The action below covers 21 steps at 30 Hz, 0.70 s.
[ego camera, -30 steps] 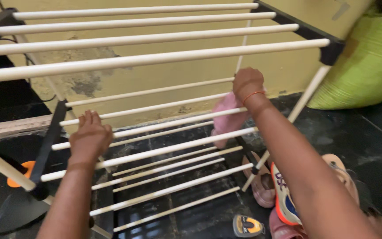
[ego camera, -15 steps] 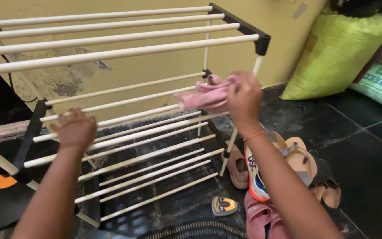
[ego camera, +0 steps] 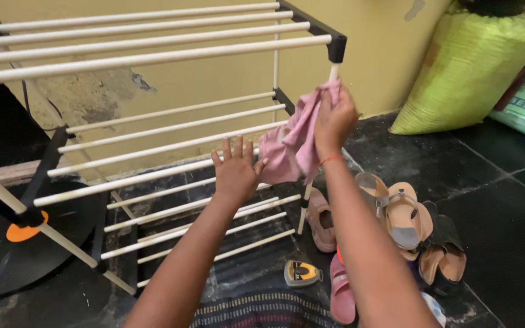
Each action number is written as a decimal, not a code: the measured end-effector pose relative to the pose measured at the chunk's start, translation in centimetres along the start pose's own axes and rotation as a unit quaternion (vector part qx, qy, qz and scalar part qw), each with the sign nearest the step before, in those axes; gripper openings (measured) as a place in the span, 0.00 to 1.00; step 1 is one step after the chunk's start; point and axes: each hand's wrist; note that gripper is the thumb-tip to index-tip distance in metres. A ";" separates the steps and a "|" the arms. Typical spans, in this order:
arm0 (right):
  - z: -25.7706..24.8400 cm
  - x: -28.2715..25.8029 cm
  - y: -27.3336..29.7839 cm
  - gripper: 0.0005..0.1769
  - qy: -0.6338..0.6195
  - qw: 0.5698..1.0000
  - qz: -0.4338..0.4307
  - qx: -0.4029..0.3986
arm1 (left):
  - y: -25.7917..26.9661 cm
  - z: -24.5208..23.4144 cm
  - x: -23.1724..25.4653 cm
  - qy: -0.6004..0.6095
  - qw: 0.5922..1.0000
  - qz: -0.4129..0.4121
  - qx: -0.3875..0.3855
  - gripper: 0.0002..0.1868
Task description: The person wipes the horizontal bars and vertical supports of a white clothes drying rack using a pink cloth. The person works systematically from top to bottom, cleaning each bar and support in sequence.
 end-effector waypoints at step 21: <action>1.7 -2.6 -8.1 0.14 0.040 0.992 -0.112 0.038 | 0.6 0.8 -0.3 -0.013 0.998 0.033 0.045 0.42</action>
Point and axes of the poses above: each hand's wrist, its own y-axis away from the middle knuckle, its own z-axis out of the palm, x = y × z, and after that the axes turned 10 degrees about y, right-handed
